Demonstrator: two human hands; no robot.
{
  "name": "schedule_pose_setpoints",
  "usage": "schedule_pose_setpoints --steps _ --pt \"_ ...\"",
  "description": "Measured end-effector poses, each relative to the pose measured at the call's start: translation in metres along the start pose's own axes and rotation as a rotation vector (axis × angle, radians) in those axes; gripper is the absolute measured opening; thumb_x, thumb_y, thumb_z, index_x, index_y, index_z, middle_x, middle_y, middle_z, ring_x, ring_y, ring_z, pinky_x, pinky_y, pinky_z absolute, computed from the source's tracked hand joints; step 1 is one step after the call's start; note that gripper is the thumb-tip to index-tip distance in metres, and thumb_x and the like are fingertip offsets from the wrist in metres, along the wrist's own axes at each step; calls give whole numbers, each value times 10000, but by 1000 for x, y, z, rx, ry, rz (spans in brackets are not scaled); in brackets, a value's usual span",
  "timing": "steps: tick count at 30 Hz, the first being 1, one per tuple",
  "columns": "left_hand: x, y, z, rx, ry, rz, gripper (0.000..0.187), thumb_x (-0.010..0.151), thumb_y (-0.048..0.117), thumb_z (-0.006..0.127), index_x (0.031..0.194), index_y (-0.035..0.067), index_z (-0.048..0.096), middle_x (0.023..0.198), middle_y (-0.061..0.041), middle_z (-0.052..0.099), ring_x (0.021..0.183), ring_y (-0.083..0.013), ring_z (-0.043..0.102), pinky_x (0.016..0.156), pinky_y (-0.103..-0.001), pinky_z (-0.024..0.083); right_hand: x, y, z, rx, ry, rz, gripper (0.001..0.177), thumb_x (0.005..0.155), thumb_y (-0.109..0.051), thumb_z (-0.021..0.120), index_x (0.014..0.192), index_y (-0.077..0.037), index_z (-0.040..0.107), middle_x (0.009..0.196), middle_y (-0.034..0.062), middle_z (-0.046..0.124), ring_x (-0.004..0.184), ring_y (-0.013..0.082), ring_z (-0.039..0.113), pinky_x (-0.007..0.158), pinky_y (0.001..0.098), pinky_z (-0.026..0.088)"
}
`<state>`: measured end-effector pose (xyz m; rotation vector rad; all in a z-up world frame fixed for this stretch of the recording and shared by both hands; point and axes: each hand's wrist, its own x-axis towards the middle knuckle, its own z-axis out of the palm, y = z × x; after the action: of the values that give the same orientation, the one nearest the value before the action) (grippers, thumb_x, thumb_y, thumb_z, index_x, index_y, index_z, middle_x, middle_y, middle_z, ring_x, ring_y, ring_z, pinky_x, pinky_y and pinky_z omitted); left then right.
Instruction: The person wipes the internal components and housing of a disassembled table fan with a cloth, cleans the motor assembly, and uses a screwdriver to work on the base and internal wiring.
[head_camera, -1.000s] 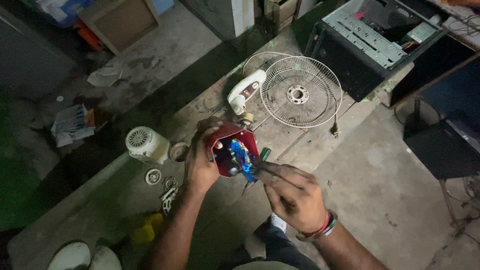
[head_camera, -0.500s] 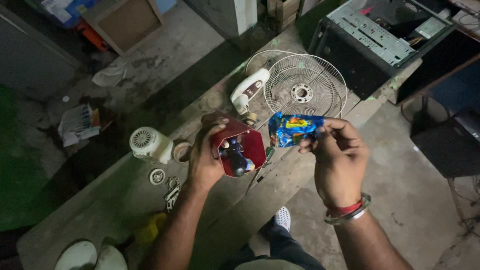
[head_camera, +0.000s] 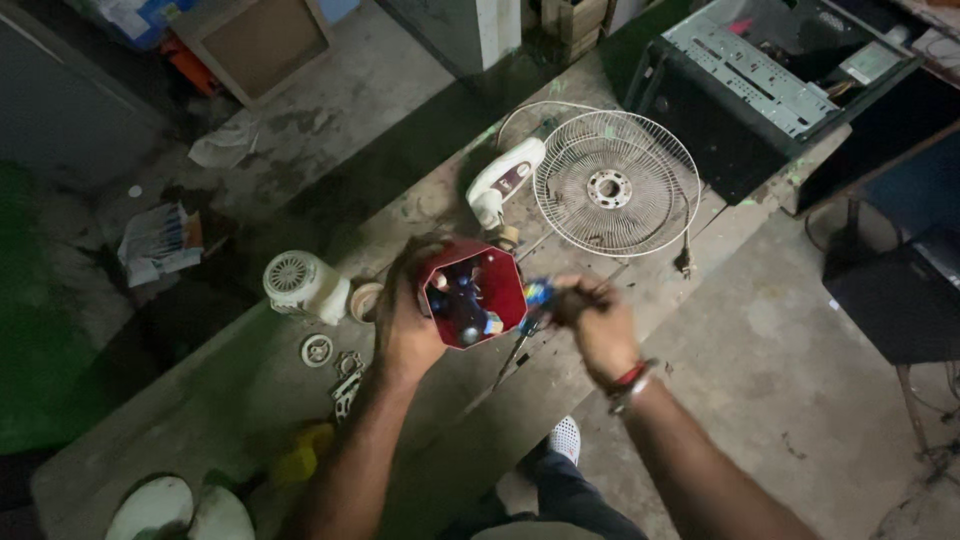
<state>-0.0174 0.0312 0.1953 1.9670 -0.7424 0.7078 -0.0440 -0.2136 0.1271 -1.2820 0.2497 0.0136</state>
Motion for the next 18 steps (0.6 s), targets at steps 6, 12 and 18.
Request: schedule_pose_setpoints --steps 6,12,18 --pt "5 6 -1 -157 30 -48 669 760 150 906 1320 76 547 1313 -146 635 1164 -328 673 936 -391 561 11 145 -8 -148 -142 308 128 914 -7 614 974 36 720 817 157 751 648 202 691 567 313 549" --pt "-4 0 0 9 50 -42 611 727 116 879 1264 92 587 1283 -145 636 1181 -343 657 987 -423 545 43 254 8 391 -474 570 261 872 -57 580 1052 82 709 959 166 777 805 222 759 721 339 627" --pt "-21 -8 1 77 34 -178 526 803 24 774 1291 84 588 1308 -137 640 1194 -342 654 988 -421 550 34 260 30 -349 -502 76 230 924 -76 622 1117 14 706 1007 125 766 850 183 738 741 314 606"
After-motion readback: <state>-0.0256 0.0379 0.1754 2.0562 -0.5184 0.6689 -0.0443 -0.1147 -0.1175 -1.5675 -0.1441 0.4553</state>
